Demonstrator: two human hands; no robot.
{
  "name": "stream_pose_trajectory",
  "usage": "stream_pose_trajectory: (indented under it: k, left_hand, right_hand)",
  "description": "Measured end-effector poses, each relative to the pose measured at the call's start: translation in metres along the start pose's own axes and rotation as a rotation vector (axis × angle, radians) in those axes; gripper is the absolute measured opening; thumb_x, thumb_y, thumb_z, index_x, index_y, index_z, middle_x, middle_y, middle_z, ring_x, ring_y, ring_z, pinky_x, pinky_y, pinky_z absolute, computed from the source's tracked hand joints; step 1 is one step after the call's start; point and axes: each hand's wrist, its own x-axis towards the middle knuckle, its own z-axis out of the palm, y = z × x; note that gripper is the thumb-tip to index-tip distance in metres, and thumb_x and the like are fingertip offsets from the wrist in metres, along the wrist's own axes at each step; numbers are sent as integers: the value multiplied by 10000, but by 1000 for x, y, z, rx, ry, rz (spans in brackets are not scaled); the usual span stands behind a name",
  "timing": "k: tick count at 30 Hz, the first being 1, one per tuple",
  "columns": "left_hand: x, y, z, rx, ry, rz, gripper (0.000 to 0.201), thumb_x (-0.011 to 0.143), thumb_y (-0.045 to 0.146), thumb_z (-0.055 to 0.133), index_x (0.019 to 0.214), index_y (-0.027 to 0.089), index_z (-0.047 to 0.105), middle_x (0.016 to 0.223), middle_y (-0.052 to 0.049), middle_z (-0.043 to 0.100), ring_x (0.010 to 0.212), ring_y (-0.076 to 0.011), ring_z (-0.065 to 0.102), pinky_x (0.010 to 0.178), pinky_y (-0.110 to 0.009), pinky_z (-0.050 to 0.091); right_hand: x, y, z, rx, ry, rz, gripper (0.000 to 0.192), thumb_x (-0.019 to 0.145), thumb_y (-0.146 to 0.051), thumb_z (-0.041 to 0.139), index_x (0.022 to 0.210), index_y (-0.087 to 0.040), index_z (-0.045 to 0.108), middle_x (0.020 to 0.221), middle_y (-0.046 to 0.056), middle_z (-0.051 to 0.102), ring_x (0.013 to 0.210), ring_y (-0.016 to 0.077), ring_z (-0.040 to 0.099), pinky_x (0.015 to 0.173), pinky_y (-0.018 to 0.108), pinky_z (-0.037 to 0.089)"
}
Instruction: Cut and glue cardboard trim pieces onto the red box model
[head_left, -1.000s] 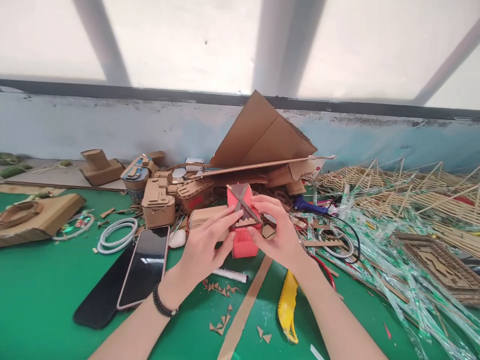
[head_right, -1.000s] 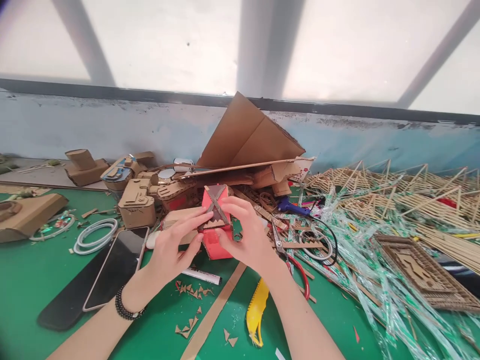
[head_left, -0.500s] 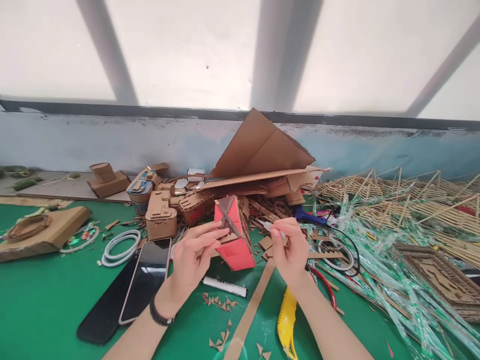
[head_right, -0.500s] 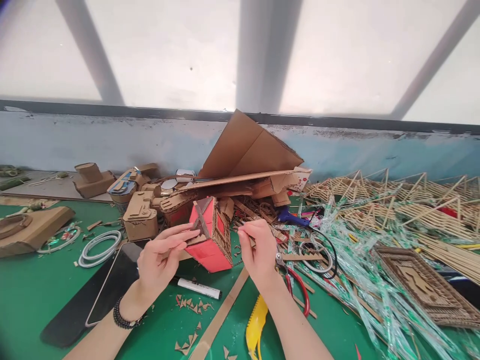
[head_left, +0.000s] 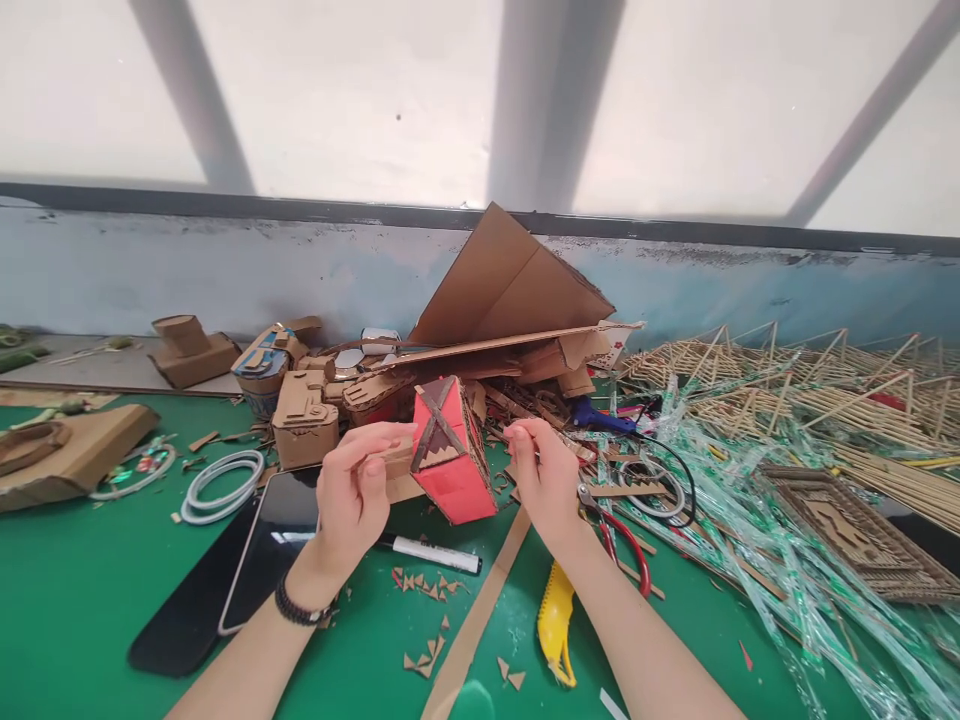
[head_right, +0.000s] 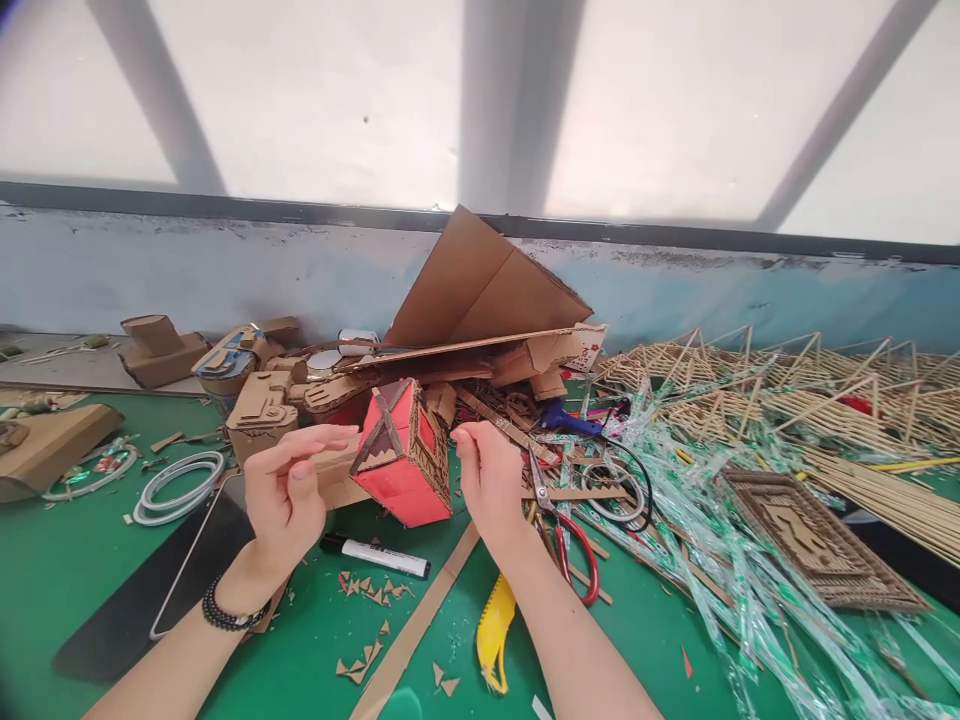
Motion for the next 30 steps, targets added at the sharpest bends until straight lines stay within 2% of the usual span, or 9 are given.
stream_pose_trajectory:
  k: [3, 7, 10, 13, 16, 19, 22, 26, 30]
  left_hand:
    - [-2, -1, 1, 29, -15, -9, 181, 1121, 310, 459, 1255, 245, 563, 1176, -105, 788, 1113, -227, 770, 911, -437, 662]
    - [-4, -2, 4, 32, -21, -25, 172, 1118, 290, 469, 1261, 249, 556, 1180, -97, 785, 1132, -215, 760, 913, -415, 657]
    - [-1, 1, 6, 16, -6, -32, 151, 1114, 262, 488, 1250, 241, 551, 1175, -93, 792, 1109, -203, 767, 889, -395, 657]
    - [5, 8, 8, 36, 21, -81, 133, 1129, 311, 467, 1167, 231, 566, 1055, -81, 817, 1028, -201, 789, 845, -381, 653]
    - [11, 16, 8, 80, 54, -89, 251, 1139, 419, 428, 1061, 241, 588, 904, -54, 820, 941, -211, 800, 826, -389, 639]
    - [12, 17, 5, 90, 74, -104, 305, 1146, 457, 382, 1051, 249, 583, 909, -52, 827, 900, -215, 809, 822, -396, 633]
    - [8, 13, 2, 131, 107, -132, 277, 1150, 461, 368, 1067, 253, 530, 928, -44, 840, 871, -209, 819, 798, -379, 618]
    - [3, 8, 0, 163, 114, -162, 275, 1151, 442, 384, 977, 249, 474, 949, -54, 853, 840, -201, 821, 721, -343, 591]
    - [8, 10, 5, 17, 120, -149, 269, 1128, 458, 455, 964, 246, 447, 1042, -110, 848, 897, -225, 830, 702, -349, 647]
  right_hand:
    - [0, 2, -3, -22, 0, 25, 411, 1125, -410, 430, 784, -240, 586, 625, -16, 639, 554, 153, 627, 545, 282, 456]
    - [-1, 3, 0, -25, 30, 45, 323, 1091, -460, 525, 904, -222, 638, 787, 17, 717, 640, 158, 664, 612, 284, 511]
    - [-2, 3, 4, -11, 24, 53, 308, 1069, -483, 573, 933, -218, 651, 837, 17, 735, 632, 144, 672, 589, 266, 509]
    - [-2, 3, 5, -15, 12, 58, 370, 1057, -532, 587, 862, -225, 658, 744, -2, 715, 588, 141, 649, 561, 260, 473]
    - [-1, 4, 3, -29, 1, 57, 456, 1062, -573, 561, 774, -229, 645, 613, -24, 656, 522, 135, 597, 538, 263, 426]
    - [0, 6, 1, -34, -1, 47, 498, 1082, -563, 520, 725, -231, 621, 586, -20, 647, 499, 132, 584, 522, 270, 407]
    - [1, 7, 1, -16, 16, 37, 403, 1092, -512, 519, 845, -230, 666, 703, 6, 727, 580, 152, 675, 573, 270, 494]
    - [1, 8, 4, 32, 27, 21, 246, 1085, -431, 554, 1018, -236, 689, 914, 43, 802, 773, 179, 786, 707, 284, 615]
    - [-2, 13, 6, 69, 14, 3, 177, 1067, -379, 583, 1059, -256, 710, 1000, 52, 824, 885, 202, 814, 778, 313, 647]
